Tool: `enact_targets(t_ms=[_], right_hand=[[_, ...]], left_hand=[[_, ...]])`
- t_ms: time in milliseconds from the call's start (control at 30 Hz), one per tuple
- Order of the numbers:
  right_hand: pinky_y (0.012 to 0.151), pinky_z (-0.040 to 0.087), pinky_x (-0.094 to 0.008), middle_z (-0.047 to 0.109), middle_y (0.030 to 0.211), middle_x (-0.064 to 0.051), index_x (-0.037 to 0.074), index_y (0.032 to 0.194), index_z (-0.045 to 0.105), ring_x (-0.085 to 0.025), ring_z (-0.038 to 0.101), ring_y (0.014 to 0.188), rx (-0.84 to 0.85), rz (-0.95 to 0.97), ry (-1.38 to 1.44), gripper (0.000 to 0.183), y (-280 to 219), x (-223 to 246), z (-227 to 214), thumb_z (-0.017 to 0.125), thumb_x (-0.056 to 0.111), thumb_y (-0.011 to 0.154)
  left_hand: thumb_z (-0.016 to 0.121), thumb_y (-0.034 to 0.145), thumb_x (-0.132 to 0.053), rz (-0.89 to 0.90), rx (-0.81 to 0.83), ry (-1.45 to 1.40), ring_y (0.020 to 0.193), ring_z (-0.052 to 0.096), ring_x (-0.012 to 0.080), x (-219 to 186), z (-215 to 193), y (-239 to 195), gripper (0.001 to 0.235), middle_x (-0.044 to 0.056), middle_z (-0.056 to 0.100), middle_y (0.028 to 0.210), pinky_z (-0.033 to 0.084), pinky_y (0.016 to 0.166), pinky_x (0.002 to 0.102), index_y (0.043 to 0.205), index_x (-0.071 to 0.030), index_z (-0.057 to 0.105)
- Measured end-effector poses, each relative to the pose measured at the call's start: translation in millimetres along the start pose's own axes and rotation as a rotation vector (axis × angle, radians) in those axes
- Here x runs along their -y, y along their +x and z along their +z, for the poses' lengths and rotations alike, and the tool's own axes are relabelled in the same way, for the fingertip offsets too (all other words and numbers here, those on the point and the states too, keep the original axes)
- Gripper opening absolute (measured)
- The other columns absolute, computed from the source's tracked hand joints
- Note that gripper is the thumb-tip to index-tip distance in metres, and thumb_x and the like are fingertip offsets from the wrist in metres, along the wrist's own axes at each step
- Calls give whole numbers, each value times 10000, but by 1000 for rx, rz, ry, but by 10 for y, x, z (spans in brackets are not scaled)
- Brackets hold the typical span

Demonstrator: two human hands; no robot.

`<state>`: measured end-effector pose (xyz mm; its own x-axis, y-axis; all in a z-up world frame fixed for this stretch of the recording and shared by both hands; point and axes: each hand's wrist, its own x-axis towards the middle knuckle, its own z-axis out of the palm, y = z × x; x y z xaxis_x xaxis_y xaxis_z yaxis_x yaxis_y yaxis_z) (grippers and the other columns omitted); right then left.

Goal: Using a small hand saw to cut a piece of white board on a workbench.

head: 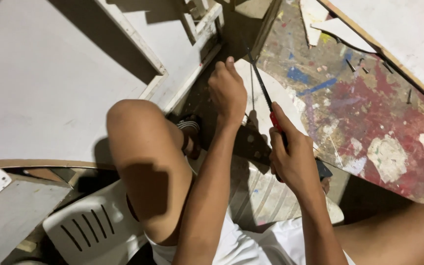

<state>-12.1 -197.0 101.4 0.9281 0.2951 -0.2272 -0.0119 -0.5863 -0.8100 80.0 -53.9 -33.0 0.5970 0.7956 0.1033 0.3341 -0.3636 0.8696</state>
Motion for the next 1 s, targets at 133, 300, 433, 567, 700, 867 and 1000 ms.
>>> enact_targets(t_ms=[133,300,433,567,700,867,1000], right_hand=[[348,482,-331,600,510,-145,21,1507,515,-254,616,345,-10,22,14,523,-52,60,31,426,42,992],[353,484,-331,604,494,-151,33,1510,517,-258,623,344,-6,15,6,522,-46,41,50,443,52,993],[359,483,-336,625,488,-172,29,1520,506,-265,626,352,-1,35,-16,528,-61,66,71,443,63,996],[373,486,-346,628,510,-193,33,1528,497,-277,621,369,0,50,-41,527,-30,-69,90,432,67,1006],[386,490,-361,629,476,-188,39,1527,504,-277,608,353,-1,127,-75,538,-115,236,126,429,72,995],[366,505,-352,677,530,-220,97,1537,516,-287,633,359,24,174,-117,546,-78,289,145,432,86,998],[345,498,-368,703,608,-244,128,1524,539,-289,620,353,33,205,-145,534,-26,410,115,418,96,1005]], left_hand=[[447,1078,-294,24,14,11,731,738,453,-7,-14,-2,412,264,682,767,588,564,485,916,34,638],[437,1080,-302,48,-25,-30,682,722,466,44,47,-12,429,265,664,721,567,512,482,882,26,631],[444,1079,-305,68,-59,-12,655,720,445,93,97,23,427,250,652,702,564,494,464,858,15,620],[441,1082,-301,58,-89,-23,630,715,428,141,164,9,422,235,636,681,557,464,430,842,2,609],[453,1075,-296,81,-119,-9,600,708,413,151,170,6,410,216,628,654,540,445,435,836,-3,610],[442,1085,-260,114,-107,-38,590,705,421,61,65,7,418,237,634,647,538,446,440,822,16,612],[441,1086,-250,128,-109,-48,589,708,410,65,47,-12,414,230,638,652,541,450,426,821,17,612]])
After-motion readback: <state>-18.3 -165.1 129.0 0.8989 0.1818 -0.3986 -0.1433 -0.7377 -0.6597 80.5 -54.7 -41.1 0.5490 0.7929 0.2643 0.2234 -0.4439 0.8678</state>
